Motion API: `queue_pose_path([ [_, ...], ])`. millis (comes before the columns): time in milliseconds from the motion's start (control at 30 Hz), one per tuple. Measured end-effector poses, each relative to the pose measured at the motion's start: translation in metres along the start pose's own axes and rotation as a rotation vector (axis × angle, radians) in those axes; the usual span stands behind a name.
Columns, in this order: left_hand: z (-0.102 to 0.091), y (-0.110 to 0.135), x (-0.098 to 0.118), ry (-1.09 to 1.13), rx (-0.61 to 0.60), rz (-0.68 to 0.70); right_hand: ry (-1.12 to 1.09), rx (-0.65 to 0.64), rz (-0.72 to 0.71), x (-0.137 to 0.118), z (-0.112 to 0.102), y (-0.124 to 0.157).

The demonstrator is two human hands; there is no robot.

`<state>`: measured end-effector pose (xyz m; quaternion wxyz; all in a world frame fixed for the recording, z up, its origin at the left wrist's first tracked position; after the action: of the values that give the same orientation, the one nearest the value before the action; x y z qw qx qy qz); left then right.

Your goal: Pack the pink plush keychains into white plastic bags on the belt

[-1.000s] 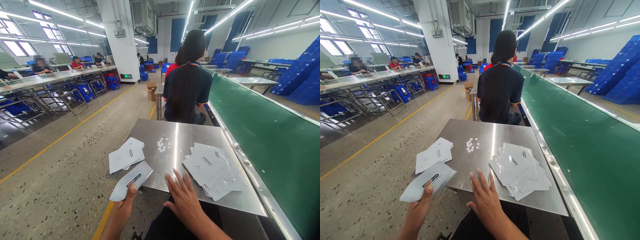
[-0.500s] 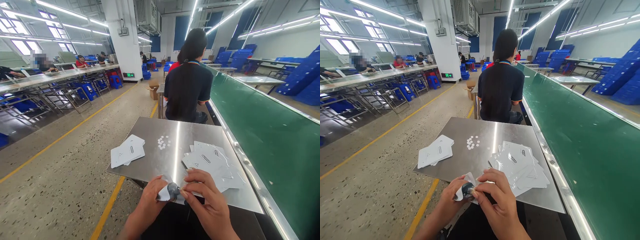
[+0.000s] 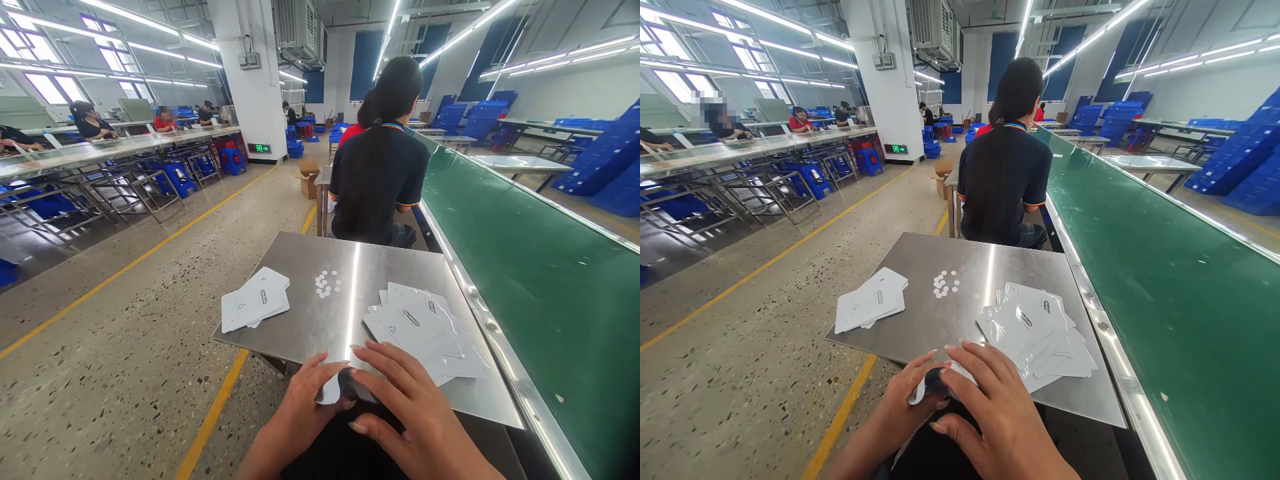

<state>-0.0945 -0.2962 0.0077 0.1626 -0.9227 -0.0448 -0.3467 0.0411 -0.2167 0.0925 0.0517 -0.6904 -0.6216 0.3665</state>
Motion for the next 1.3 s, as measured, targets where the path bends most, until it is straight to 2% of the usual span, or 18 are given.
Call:
queue_pose_path([
  [100,-0.012,0.003,0.012,0.156,-0.131,-0.008,-0.038,-0.004,0.014,0.002,-0.004,0.006],
  [167,-0.028,-0.001,0.011,0.241,-0.138,0.037,-0.074,0.048,0.048,0.006,-0.012,0.009],
  [200,-0.037,-0.005,0.004,0.236,-0.088,0.038,-0.079,0.093,0.095,0.012,-0.017,0.010],
  [267,-0.058,-0.015,-0.028,0.087,0.085,-0.051,-0.065,0.214,0.255,0.029,-0.030,0.012],
  [367,-0.080,-0.027,-0.092,-0.430,0.248,-0.258,-0.012,0.398,0.550,0.071,-0.046,0.017],
  [467,-0.084,-0.032,-0.139,-0.722,0.176,-0.307,0.052,0.511,0.798,0.122,-0.055,0.027],
  [533,-0.082,-0.032,-0.153,-0.804,0.153,-0.286,0.099,0.510,0.919,0.153,-0.057,0.037],
  [600,-0.081,-0.030,-0.156,-0.849,0.194,-0.252,0.145,0.466,0.990,0.176,-0.057,0.047],
  [700,-0.082,-0.030,-0.154,-0.864,0.273,-0.219,0.245,0.444,0.970,0.188,-0.056,0.053],
  [767,-0.086,-0.031,-0.150,-0.858,0.319,-0.205,0.333,0.469,0.884,0.180,-0.054,0.048],
  [833,-0.094,-0.031,-0.140,-0.857,0.383,-0.171,0.388,0.526,0.752,0.160,-0.050,0.035],
  [900,-0.101,-0.028,-0.119,-0.847,0.459,-0.088,0.352,0.564,0.551,0.130,-0.041,0.017],
  [967,-0.103,-0.019,-0.088,-0.787,0.483,0.053,0.248,0.515,0.295,0.093,-0.026,-0.002],
  [1033,-0.096,-0.008,-0.055,-0.648,0.364,0.210,0.140,0.338,0.060,0.056,-0.005,-0.020],
  [1100,-0.083,0.002,-0.029,-0.467,0.131,0.270,0.070,0.114,-0.078,0.028,0.015,-0.030],
  [1167,-0.070,0.009,-0.015,-0.208,-0.064,0.155,0.043,-0.067,-0.112,0.011,0.030,-0.032],
  [1233,-0.058,0.011,-0.014,0.059,-0.220,-0.038,0.043,-0.190,-0.085,0.005,0.038,-0.031],
  [1300,-0.047,0.011,-0.017,0.218,-0.343,-0.167,0.032,-0.272,-0.054,0.005,0.042,-0.031],
])
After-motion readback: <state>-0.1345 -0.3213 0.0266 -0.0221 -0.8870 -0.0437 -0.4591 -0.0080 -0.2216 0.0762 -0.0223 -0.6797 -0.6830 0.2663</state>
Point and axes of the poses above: each hand's wrist, its own y-axis away from the middle knuckle, its own z-axis out of the palm, x = y × z, the point moved 4 cm from there along -y, towards the middle knuckle, and after that the axes turned 14 degrees about -y, right-handed, at the moved point
